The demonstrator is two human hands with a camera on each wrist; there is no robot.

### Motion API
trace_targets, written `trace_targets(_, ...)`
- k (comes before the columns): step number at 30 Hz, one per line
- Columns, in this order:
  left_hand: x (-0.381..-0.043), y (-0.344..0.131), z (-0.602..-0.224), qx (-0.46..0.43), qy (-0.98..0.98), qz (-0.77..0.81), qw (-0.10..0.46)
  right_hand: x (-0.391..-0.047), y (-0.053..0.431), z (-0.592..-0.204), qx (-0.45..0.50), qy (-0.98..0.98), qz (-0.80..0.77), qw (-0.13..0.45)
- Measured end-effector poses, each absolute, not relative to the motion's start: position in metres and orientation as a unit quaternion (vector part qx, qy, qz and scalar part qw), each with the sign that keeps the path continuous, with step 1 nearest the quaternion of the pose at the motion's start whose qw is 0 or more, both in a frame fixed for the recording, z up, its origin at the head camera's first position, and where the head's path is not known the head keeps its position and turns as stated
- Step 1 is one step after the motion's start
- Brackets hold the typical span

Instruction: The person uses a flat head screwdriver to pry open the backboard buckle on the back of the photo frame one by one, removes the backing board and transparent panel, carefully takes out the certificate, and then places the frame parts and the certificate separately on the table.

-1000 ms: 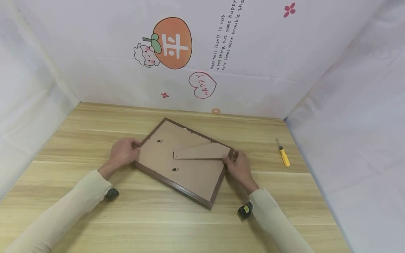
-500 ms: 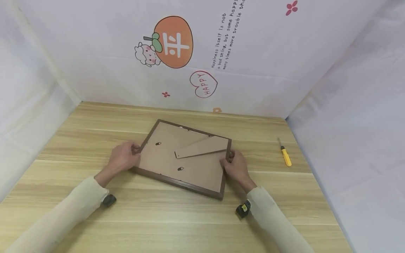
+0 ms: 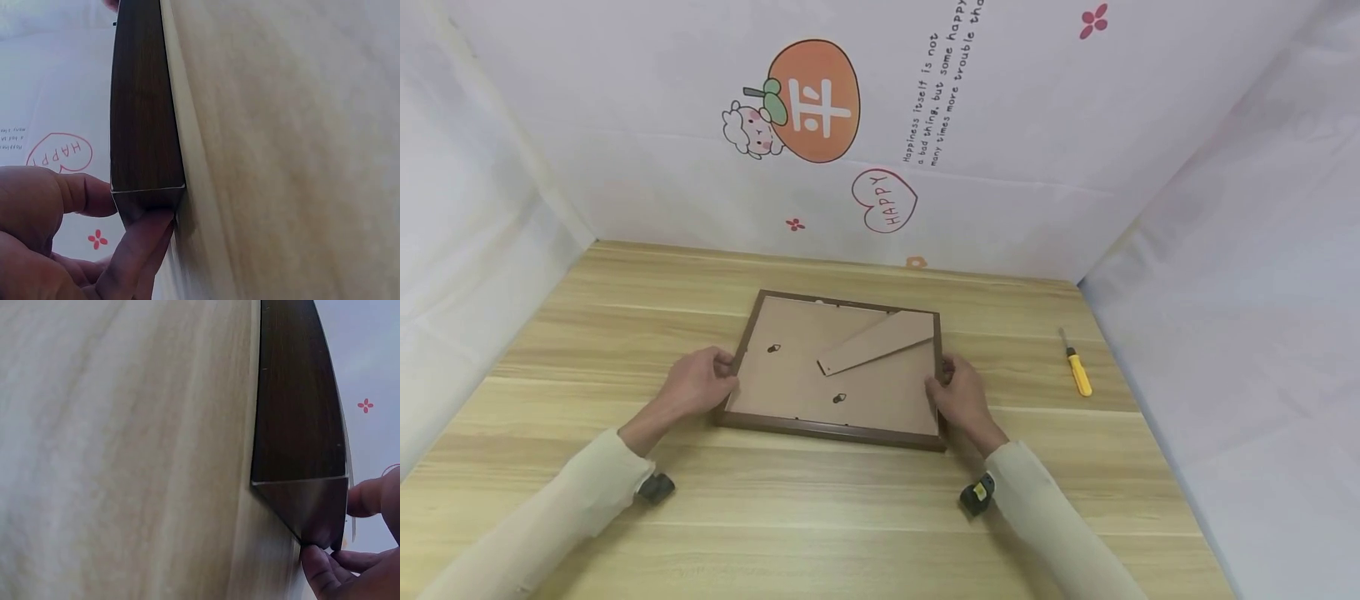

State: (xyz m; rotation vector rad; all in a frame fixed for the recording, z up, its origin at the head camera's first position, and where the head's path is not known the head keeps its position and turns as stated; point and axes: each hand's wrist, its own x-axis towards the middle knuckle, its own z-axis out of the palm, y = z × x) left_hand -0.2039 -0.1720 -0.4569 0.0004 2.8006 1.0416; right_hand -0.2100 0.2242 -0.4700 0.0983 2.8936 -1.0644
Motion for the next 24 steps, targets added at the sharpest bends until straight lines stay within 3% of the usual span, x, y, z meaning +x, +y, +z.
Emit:
trace_targets(14, -0.194, -0.170, -0.456, 0.002, 0.908, 0.398, 0.132, -0.217, 0.233, -0.478, 0.017, 0.932, -0.362, -0.002)
trace_targets(24, -0.190, -0.171, -0.457, 0.001, 0.910, 0.391, 0.140, -0.217, 0.234, -0.477, -0.006, 0.934, -0.357, -0.020)
